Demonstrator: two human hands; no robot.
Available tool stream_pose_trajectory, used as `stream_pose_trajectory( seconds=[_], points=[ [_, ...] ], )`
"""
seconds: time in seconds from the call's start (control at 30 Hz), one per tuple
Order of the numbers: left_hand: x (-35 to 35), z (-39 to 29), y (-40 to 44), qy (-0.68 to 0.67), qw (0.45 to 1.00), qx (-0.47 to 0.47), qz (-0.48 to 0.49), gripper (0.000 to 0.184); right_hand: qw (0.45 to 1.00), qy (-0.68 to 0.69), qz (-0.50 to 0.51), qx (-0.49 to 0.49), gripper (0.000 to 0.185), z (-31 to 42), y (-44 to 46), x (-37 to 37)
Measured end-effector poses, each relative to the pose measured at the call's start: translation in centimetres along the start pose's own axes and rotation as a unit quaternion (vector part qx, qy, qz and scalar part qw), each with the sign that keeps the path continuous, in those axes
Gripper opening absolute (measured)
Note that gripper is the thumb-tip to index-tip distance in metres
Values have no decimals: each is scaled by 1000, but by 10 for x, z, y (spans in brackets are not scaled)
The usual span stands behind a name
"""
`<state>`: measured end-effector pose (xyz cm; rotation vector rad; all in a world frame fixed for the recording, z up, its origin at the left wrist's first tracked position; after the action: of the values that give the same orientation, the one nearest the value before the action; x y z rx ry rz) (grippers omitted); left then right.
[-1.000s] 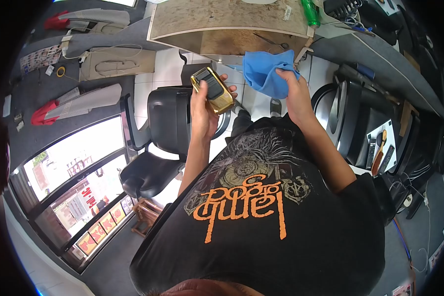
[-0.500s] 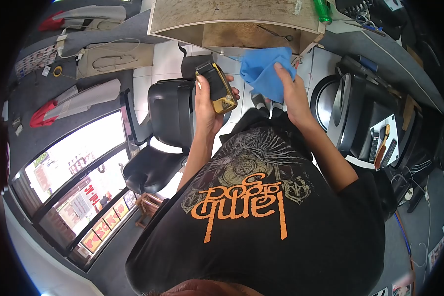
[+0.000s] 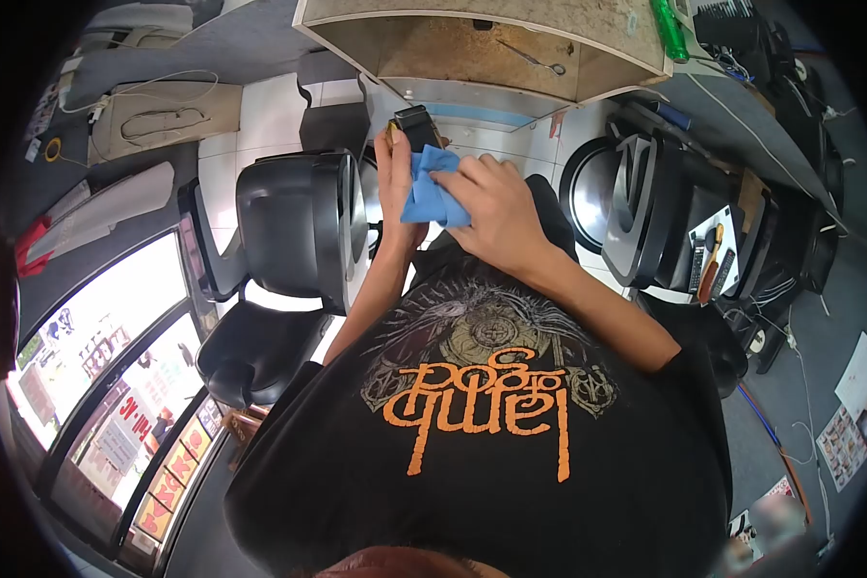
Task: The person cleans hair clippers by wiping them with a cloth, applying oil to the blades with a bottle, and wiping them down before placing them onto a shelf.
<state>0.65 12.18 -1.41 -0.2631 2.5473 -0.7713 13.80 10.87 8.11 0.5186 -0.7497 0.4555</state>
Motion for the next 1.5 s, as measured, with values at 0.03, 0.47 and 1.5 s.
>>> stream_pose_trajectory(
  seconds=[0.03,0.47,1.5],
  points=[
    [1,1,-1,-4,1000,10,-2,43,1000,-3,11,11,59,5,-2,-3],
    [7,18,7,-66,997,-13,24,43,986,127,-47,-93,32,-71,-10,-9],
    [49,32,-24,-165,981,-4,-99,60,967,212,-16,138,43,11,14,-40]
  ],
)
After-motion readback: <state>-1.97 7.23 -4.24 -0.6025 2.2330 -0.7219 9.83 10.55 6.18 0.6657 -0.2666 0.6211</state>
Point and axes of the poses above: each hand's wrist, its own y-axis towards the middle knuckle, its own x-axis out of the back of the hand, z = x × y, the point moved 9 cm from there along y, towards the middle knuckle, and after that the axes turned 11 degrees about x, right-handed, at the moved point
